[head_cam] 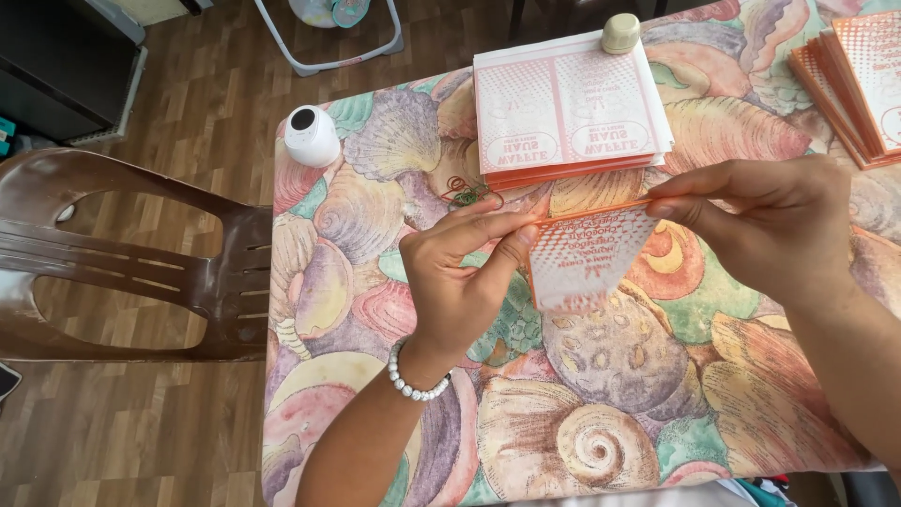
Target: Folding printed paper sheets into bags and stacking them on a table.
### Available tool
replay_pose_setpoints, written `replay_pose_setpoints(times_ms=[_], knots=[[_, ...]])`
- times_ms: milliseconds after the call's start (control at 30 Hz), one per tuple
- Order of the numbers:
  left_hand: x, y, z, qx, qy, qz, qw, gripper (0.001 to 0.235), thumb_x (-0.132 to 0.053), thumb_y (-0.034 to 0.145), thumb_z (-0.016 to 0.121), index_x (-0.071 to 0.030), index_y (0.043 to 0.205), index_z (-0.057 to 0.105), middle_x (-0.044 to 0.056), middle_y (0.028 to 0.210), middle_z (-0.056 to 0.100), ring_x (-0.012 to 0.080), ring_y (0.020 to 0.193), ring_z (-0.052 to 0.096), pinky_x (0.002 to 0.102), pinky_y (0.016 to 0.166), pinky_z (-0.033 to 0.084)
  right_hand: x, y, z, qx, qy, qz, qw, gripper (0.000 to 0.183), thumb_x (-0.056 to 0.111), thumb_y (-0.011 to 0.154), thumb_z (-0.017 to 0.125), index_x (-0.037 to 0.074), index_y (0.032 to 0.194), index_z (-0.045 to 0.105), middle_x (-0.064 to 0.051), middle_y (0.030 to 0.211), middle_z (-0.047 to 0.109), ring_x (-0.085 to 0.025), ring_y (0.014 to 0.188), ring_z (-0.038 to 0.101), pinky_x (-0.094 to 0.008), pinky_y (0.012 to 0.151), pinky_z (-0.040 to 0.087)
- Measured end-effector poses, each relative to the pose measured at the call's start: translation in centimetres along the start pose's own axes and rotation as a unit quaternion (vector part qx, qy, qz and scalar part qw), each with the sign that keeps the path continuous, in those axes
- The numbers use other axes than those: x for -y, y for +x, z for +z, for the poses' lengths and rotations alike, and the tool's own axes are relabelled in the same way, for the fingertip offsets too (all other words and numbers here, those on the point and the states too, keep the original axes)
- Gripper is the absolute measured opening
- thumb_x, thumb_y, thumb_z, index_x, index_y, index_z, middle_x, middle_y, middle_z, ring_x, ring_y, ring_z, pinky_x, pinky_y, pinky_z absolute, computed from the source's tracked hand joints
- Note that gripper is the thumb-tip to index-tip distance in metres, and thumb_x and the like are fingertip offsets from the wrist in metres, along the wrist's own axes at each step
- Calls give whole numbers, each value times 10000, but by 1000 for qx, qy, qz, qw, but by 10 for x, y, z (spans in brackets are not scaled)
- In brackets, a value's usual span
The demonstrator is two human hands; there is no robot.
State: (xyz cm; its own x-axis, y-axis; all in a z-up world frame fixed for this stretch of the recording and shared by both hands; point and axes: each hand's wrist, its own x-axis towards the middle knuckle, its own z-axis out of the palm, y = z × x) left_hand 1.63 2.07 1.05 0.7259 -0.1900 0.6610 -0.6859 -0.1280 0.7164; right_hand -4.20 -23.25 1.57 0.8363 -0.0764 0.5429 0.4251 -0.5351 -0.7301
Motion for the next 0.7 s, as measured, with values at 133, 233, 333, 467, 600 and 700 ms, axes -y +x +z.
replay_pose_setpoints(times_ms=[133, 233, 333, 467, 600, 700], knots=[[5, -2, 1, 25, 23, 18, 999, 66, -98, 911, 763, -84, 972, 781, 40, 934, 788, 190, 861, 776, 368, 954, 636, -2, 5, -2, 5, -28, 64, 998, 157, -2, 912, 846, -64, 1024, 754, -140, 976, 745, -125, 928, 679, -223, 891, 568], [7, -3, 5, 33, 9, 17, 999, 69, -85, 919, 753, -65, 980, 777, 69, 942, 788, 206, 887, 784, 327, 874, 638, -5, 10, -1, 11, -7, 126, 992, 161, -24, 912, 836, -64, 1036, 742, -131, 963, 744, -104, 909, 667, -207, 857, 565], [7, -3, 8, 28, 5, 24, 999, 57, -66, 920, 750, -36, 964, 770, 101, 928, 784, 209, 868, 778, 310, 813, 635, 1, 16, -6, 26, -10, 130, 991, 158, -17, 891, 840, -69, 1000, 737, -142, 957, 747, -123, 899, 689, -215, 837, 571], [3, -5, 8, 24, 7, 14, 1000, 55, -63, 915, 756, -45, 965, 773, 89, 927, 786, 202, 870, 777, 303, 807, 631, 6, 19, -15, 64, -70, 120, 988, 142, 76, 869, 867, -4, 953, 784, -96, 883, 756, -82, 815, 659, -185, 769, 504], [5, -5, 12, 49, -7, -29, 998, 69, -71, 892, 756, -26, 941, 778, 87, 881, 788, 176, 811, 785, 270, 726, 637, -9, 24, -22, 75, -92, 111, 987, 170, 116, 843, 894, 7, 919, 787, -73, 762, 726, -56, 713, 613, -164, 674, 469], [22, -10, 23, 109, -2, -110, 988, 59, -94, 841, 769, -68, 884, 800, 38, 815, 797, 97, 724, 750, 229, 663, 592, -15, 38, -15, 106, -155, 256, 948, 179, 252, 801, 927, 123, 889, 842, -1, 662, 714, -35, 609, 492, -199, 585, 336]])
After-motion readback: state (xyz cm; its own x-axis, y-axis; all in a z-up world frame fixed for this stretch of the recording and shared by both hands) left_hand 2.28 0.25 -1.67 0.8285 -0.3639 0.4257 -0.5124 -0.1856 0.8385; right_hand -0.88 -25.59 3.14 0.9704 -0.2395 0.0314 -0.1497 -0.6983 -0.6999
